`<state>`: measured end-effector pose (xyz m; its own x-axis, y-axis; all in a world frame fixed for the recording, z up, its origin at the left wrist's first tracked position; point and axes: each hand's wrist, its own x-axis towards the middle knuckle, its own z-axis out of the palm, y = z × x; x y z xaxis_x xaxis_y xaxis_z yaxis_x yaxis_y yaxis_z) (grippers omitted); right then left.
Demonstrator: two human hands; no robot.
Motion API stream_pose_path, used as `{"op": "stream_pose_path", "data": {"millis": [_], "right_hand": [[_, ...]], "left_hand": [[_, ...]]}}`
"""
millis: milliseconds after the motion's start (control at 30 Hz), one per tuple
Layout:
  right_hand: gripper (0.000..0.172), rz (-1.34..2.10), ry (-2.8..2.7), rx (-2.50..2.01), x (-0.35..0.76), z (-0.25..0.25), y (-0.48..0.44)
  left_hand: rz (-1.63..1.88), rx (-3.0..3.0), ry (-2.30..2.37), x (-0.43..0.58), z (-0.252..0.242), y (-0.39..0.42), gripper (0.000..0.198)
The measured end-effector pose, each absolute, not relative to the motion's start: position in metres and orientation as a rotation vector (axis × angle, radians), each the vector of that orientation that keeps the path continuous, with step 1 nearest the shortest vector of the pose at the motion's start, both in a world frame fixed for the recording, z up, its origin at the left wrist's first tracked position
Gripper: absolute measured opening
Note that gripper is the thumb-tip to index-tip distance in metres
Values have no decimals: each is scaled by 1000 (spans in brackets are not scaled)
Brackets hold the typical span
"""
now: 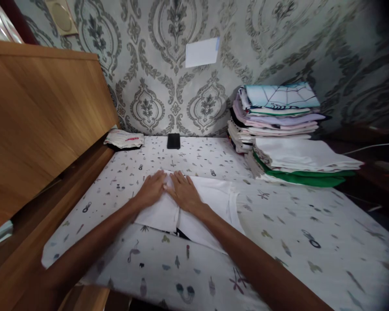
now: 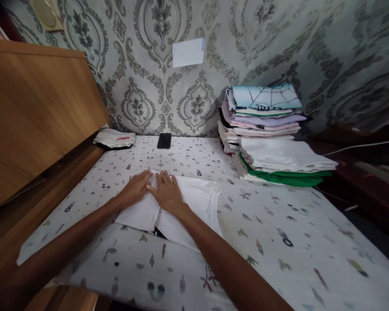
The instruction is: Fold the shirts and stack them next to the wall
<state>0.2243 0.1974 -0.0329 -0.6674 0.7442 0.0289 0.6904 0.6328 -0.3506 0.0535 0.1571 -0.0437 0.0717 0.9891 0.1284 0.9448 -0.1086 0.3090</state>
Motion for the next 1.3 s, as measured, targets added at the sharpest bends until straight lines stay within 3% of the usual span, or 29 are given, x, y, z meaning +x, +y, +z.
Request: {"op": "stream_pose_path", "data": {"millis": [167, 400, 633, 1033, 1300], "right_hand": [[87, 486, -2717, -1178, 228, -27, 196], [89, 423, -2745, -1096, 223, -13, 183], [100, 502, -2835, -1099, 216, -22, 175], [103, 603, -2825, -1161, 215, -24, 180], [103, 553, -2832, -1150, 214, -32, 181]], "left_hand": [[609, 1947, 1948, 9, -20, 210, 36], [566, 1884, 1720, -3, -13, 237, 10], [670, 1829, 1575, -11, -9, 243, 14], [610, 1662, 1291, -19, -15, 252, 27], [466, 1999, 1301, -15, -21, 266, 18]]}}
